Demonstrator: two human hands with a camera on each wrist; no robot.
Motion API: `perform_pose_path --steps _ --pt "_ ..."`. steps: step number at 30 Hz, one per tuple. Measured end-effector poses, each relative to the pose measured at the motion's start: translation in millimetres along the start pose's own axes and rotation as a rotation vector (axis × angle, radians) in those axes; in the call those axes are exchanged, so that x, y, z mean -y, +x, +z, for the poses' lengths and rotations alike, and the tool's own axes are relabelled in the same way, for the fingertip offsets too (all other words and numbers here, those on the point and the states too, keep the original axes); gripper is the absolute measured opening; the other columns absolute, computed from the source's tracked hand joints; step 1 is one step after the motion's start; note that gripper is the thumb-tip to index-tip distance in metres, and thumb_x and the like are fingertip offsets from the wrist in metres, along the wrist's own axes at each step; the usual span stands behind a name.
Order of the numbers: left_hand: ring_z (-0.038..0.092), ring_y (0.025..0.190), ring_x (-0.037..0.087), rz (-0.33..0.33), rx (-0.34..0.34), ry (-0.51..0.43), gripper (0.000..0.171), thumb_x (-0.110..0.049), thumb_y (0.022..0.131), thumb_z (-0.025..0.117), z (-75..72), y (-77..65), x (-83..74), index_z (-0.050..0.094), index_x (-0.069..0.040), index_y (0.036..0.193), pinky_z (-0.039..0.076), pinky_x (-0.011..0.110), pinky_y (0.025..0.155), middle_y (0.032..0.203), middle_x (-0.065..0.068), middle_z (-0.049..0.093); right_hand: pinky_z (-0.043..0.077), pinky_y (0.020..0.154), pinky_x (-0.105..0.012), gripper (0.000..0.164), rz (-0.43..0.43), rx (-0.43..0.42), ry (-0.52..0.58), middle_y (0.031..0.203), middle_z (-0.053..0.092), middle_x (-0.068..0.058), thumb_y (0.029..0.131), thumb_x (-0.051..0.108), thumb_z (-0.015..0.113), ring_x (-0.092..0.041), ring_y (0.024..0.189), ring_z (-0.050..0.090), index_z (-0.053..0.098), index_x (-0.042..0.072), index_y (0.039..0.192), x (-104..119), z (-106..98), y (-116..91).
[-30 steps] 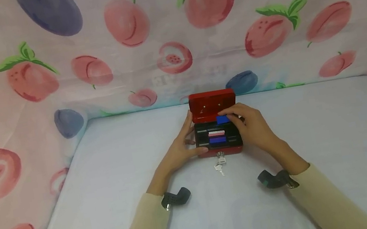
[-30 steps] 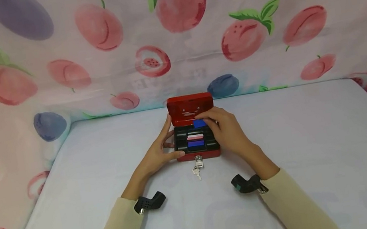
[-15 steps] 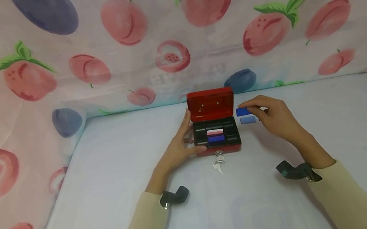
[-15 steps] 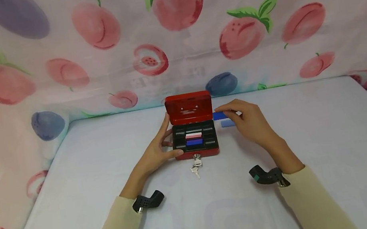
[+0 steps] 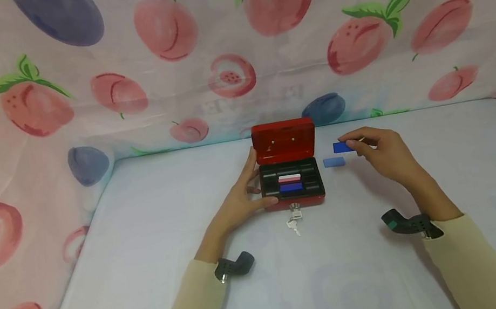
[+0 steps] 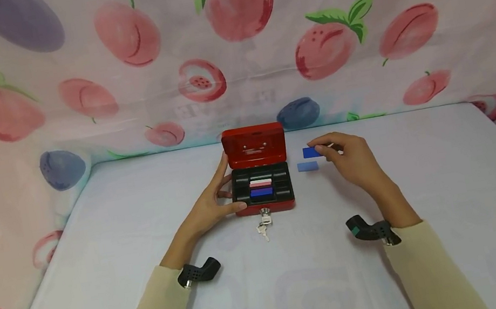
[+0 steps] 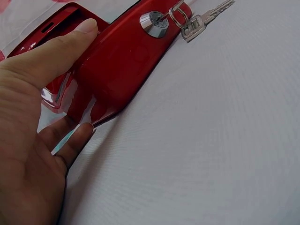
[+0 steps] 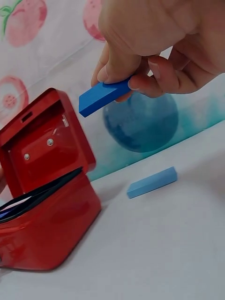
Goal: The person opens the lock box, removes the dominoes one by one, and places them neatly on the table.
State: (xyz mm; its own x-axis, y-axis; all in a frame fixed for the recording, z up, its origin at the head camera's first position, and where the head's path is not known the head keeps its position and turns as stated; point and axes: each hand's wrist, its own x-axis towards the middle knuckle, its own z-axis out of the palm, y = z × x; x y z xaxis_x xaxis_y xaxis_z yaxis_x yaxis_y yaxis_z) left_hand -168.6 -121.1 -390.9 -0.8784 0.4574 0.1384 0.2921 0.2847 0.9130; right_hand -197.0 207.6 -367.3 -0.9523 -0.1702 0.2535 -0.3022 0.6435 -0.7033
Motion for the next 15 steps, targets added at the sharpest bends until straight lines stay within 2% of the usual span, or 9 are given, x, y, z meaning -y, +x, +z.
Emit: perform_pose_path --steps 5,9,15 --pt "0.033 0.136 0.031 -0.003 0.000 0.002 0.105 -0.010 0.081 0.076 0.2 0.3 0.7 0.003 -0.020 0.155 0.043 0.047 0.097 0.159 0.005 0.012 0.049 0.076 -0.025 0.026 0.015 0.006 -0.014 0.111 0.067 -0.010 0.098 0.025 0.055 -0.028 0.099 0.062 0.069 0.013 0.116 -7 -2 0" --pt "0.033 0.135 0.032 0.003 -0.001 0.001 0.105 -0.010 0.081 0.076 0.3 0.5 0.9 0.003 -0.019 0.155 0.043 0.047 0.096 0.159 0.005 0.012 0.048 0.073 -0.032 0.027 0.018 0.000 -0.028 0.109 0.068 -0.011 0.098 0.026 0.054 -0.027 0.090 0.062 0.069 0.013 0.116 -12 -4 -1" --pt "0.033 0.135 0.032 0.009 -0.002 -0.008 0.105 -0.009 0.081 0.076 0.5 0.5 0.4 0.003 -0.019 0.155 0.043 0.048 0.096 0.159 0.007 0.013 0.046 0.071 -0.026 0.026 0.009 -0.018 -0.042 0.108 0.068 -0.012 0.098 0.025 0.055 -0.024 0.083 0.062 0.069 0.010 0.115 -21 -7 -2"
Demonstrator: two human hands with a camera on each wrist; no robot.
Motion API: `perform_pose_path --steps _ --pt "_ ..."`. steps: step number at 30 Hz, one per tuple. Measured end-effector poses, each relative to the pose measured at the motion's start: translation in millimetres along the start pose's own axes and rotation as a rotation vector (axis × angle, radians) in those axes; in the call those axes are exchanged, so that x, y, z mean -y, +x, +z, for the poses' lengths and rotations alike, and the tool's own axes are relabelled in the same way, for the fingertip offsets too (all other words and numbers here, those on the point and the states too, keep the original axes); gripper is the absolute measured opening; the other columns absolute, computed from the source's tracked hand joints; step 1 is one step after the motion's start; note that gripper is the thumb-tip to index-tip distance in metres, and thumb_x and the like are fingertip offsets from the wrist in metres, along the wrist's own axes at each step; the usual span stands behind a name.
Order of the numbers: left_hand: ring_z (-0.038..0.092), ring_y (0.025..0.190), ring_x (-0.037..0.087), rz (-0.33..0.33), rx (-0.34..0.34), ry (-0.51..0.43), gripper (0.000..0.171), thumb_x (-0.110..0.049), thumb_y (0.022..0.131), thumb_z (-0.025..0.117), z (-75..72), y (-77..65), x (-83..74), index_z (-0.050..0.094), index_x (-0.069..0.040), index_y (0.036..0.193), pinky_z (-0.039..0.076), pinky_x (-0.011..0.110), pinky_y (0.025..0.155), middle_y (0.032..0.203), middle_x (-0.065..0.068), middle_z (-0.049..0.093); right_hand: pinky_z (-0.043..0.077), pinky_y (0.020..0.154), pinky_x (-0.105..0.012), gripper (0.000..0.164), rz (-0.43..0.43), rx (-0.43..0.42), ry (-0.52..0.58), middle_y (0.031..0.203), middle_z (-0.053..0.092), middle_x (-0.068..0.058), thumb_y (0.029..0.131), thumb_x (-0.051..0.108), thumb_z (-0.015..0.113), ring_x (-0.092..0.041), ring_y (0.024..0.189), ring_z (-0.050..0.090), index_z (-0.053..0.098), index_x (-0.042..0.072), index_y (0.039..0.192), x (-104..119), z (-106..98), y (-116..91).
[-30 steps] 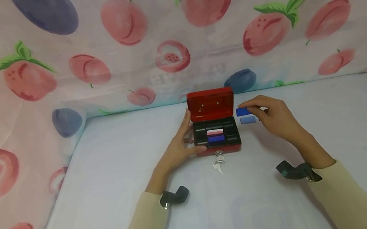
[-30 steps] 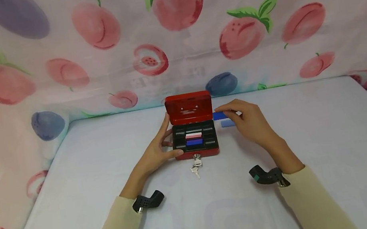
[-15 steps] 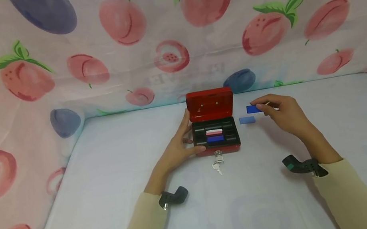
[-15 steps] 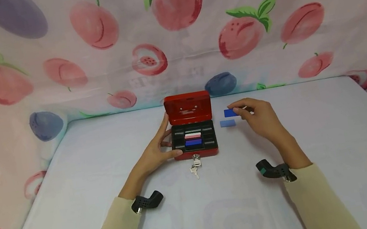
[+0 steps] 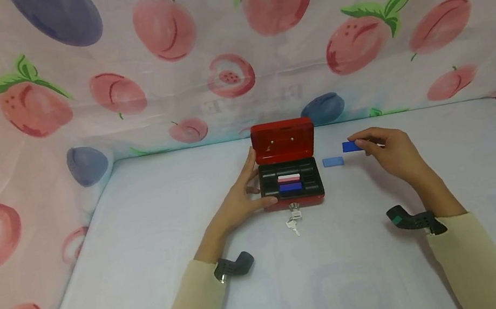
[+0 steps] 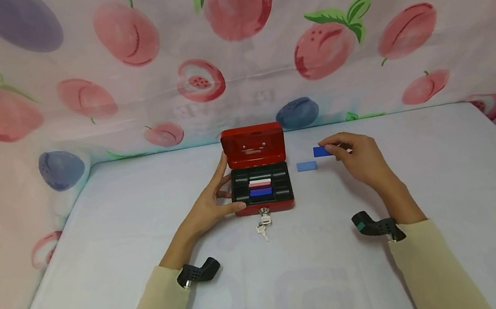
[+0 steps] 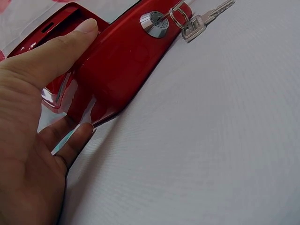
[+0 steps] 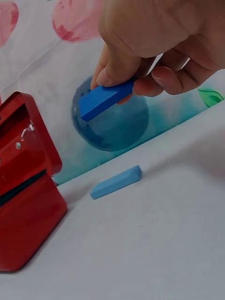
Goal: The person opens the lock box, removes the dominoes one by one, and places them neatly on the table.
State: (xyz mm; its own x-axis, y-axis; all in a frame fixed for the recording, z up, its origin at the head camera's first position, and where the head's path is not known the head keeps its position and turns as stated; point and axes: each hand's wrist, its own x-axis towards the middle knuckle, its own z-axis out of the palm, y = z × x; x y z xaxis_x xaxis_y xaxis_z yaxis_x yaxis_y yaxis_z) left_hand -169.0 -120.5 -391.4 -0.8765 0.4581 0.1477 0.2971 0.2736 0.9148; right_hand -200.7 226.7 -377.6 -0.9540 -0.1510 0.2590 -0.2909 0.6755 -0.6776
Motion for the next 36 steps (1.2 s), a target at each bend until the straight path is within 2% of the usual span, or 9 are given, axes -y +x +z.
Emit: perform_pose_path --steps 12,22,24,28,30,33,36 --pt "0.033 0.135 0.032 -0.010 0.001 0.003 0.105 -0.009 0.081 0.076 -0.3 -0.5 0.2 0.003 -0.020 0.155 0.043 0.048 0.096 0.159 0.006 0.013 0.044 0.064 -0.024 0.025 0.016 -0.008 -0.029 0.103 0.069 -0.012 0.098 0.024 0.056 -0.022 0.078 0.059 0.070 0.010 0.113 -16 0 -1" --pt "0.033 0.135 0.030 -0.016 -0.003 -0.003 0.104 -0.009 0.081 0.076 -0.3 0.0 -0.6 0.004 -0.021 0.155 0.043 0.048 0.096 0.159 0.003 0.011 0.040 0.053 -0.025 0.023 0.074 0.051 -0.025 0.101 0.067 -0.012 0.098 0.019 0.056 -0.026 0.079 0.056 0.069 0.010 0.115 -22 0 -3" --pt "0.033 0.136 0.031 -0.013 -0.003 -0.004 0.104 -0.009 0.081 0.076 -0.4 0.2 -1.1 0.004 -0.020 0.155 0.043 0.048 0.096 0.160 0.002 0.010 0.041 0.056 -0.027 0.023 0.088 0.062 -0.036 0.104 0.067 -0.012 0.098 0.019 0.056 -0.026 0.081 0.055 0.069 0.010 0.115 -24 1 -4" --pt "0.032 0.136 0.031 -0.008 0.002 -0.010 0.104 -0.009 0.081 0.076 -0.1 1.4 1.4 0.003 -0.019 0.155 0.043 0.048 0.096 0.160 0.002 0.008 0.044 0.074 -0.036 0.023 0.073 0.081 -0.047 0.113 0.066 -0.012 0.098 0.019 0.057 -0.026 0.095 0.055 0.069 0.011 0.116 -31 4 -4" --pt "0.032 0.136 0.030 -0.008 -0.002 -0.009 0.105 -0.009 0.081 0.076 0.9 3.3 8.9 0.003 -0.022 0.155 0.043 0.049 0.096 0.160 0.000 0.008 0.042 0.080 -0.041 0.023 0.059 0.084 -0.044 0.115 0.065 -0.012 0.097 0.019 0.057 -0.027 0.101 0.054 0.069 0.011 0.115 -35 5 -4" --pt "0.033 0.136 0.027 -0.018 -0.012 0.001 0.107 -0.012 0.080 0.077 2.3 6.2 21.8 0.002 -0.030 0.154 0.044 0.047 0.095 0.159 -0.004 0.010 0.042 0.082 -0.042 0.022 0.046 0.080 -0.038 0.114 0.066 -0.012 0.097 0.019 0.058 -0.026 0.102 0.054 0.070 0.011 0.114 -39 7 -4" --pt "0.035 0.134 0.021 -0.036 -0.021 0.014 0.108 -0.018 0.080 0.078 3.2 8.4 32.5 0.002 -0.041 0.152 0.045 0.042 0.094 0.158 -0.009 0.014 0.042 0.078 -0.039 0.022 0.041 0.075 -0.046 0.112 0.066 -0.011 0.096 0.019 0.059 -0.023 0.097 0.054 0.070 0.011 0.113 -42 9 -4"
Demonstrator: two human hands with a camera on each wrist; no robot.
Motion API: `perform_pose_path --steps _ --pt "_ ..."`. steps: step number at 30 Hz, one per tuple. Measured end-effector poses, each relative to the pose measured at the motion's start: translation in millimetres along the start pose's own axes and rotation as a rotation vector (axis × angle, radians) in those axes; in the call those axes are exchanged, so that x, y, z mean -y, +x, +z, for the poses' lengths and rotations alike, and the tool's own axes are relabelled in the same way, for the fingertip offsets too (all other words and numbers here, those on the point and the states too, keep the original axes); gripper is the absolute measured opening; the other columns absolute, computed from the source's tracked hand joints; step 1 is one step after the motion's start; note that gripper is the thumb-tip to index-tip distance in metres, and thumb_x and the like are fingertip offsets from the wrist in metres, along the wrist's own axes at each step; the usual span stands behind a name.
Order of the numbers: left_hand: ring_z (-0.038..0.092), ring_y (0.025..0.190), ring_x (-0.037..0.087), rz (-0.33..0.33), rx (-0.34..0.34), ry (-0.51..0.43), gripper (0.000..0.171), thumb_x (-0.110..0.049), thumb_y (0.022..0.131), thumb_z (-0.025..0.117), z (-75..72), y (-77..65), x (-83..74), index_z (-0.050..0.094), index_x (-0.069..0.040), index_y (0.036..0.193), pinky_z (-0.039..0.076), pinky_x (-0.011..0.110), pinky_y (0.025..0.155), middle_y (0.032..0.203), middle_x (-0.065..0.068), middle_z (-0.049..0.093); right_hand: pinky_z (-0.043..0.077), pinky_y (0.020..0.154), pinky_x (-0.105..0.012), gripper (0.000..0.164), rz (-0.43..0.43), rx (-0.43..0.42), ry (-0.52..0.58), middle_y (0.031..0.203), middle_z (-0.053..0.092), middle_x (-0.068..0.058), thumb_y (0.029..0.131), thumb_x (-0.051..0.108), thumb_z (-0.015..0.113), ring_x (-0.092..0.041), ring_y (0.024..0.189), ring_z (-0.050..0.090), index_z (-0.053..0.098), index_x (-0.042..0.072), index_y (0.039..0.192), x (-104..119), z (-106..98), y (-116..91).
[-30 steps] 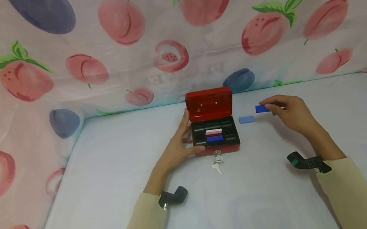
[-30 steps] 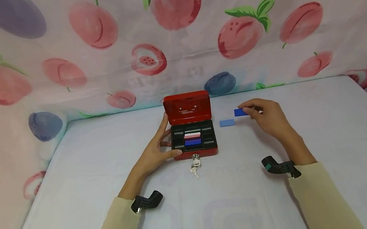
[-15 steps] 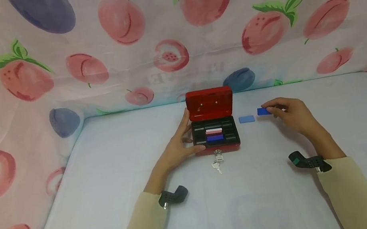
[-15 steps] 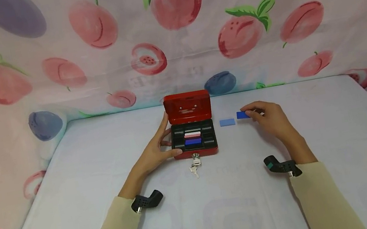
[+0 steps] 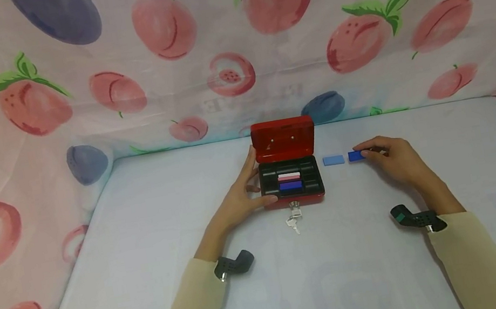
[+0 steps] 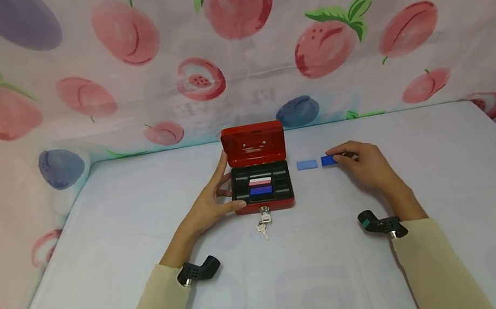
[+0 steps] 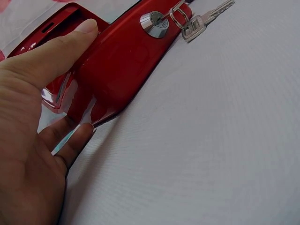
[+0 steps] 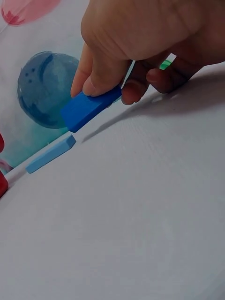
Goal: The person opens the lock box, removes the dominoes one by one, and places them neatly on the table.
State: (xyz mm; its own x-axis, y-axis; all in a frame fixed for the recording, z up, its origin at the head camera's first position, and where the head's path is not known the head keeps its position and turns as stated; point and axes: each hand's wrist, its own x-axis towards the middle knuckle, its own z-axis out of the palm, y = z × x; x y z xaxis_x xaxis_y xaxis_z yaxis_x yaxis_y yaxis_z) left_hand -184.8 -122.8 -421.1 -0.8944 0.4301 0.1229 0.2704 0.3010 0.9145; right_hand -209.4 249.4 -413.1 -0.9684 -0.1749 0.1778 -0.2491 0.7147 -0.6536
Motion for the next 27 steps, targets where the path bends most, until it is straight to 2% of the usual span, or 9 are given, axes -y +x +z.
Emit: perform_pose_path --steps 4,9,12,18,22,27 --pt "0.037 0.132 0.016 -0.014 -0.003 0.006 0.107 -0.023 0.079 0.079 0.0 0.2 3.0 0.002 -0.048 0.150 0.046 0.038 0.094 0.156 -0.011 0.020 0.041 0.073 -0.033 0.021 -0.014 -0.006 -0.017 0.110 0.067 -0.009 0.096 0.019 0.060 -0.020 0.090 0.053 0.071 0.012 0.112 -2 2 0" --pt "0.037 0.132 0.016 -0.012 -0.002 0.008 0.107 -0.021 0.080 0.079 -0.1 -0.2 2.4 0.002 -0.047 0.150 0.046 0.037 0.094 0.156 -0.010 0.021 0.041 0.069 -0.030 0.021 -0.040 -0.012 -0.022 0.108 0.068 -0.009 0.096 0.019 0.060 -0.020 0.085 0.053 0.072 0.012 0.111 -2 3 -1" --pt "0.036 0.133 0.020 0.002 0.001 0.001 0.107 -0.018 0.080 0.078 -0.2 -1.1 -2.0 0.002 -0.041 0.152 0.045 0.041 0.094 0.157 -0.008 0.017 0.042 0.069 -0.031 0.020 -0.038 -0.014 -0.024 0.108 0.068 -0.010 0.096 0.018 0.060 -0.021 0.084 0.053 0.072 0.012 0.111 -2 4 -2" --pt "0.034 0.135 0.031 0.027 0.020 -0.019 0.105 -0.009 0.081 0.075 -2.8 -7.1 -27.0 0.002 -0.021 0.155 0.043 0.048 0.096 0.159 0.005 0.014 0.043 0.070 -0.034 0.020 -0.009 -0.015 -0.023 0.109 0.067 -0.012 0.095 0.017 0.061 -0.023 0.084 0.055 0.071 0.010 0.111 -1 6 -4" --pt "0.034 0.135 0.031 0.023 0.024 -0.018 0.104 -0.010 0.082 0.075 -3.8 -8.7 -33.0 0.003 -0.020 0.155 0.043 0.048 0.096 0.159 0.005 0.013 0.045 0.071 -0.036 0.020 -0.005 -0.018 -0.034 0.106 0.067 -0.012 0.093 0.015 0.063 -0.024 0.084 0.057 0.071 0.010 0.111 -1 7 -4" --pt "0.034 0.135 0.031 0.027 0.022 -0.022 0.104 -0.010 0.081 0.075 -3.8 -9.3 -33.1 0.003 -0.020 0.155 0.043 0.049 0.096 0.159 0.004 0.012 0.045 0.072 -0.037 0.020 -0.016 -0.023 -0.040 0.105 0.065 -0.010 0.092 0.012 0.065 -0.024 0.086 0.057 0.071 0.010 0.111 -3 9 -2"
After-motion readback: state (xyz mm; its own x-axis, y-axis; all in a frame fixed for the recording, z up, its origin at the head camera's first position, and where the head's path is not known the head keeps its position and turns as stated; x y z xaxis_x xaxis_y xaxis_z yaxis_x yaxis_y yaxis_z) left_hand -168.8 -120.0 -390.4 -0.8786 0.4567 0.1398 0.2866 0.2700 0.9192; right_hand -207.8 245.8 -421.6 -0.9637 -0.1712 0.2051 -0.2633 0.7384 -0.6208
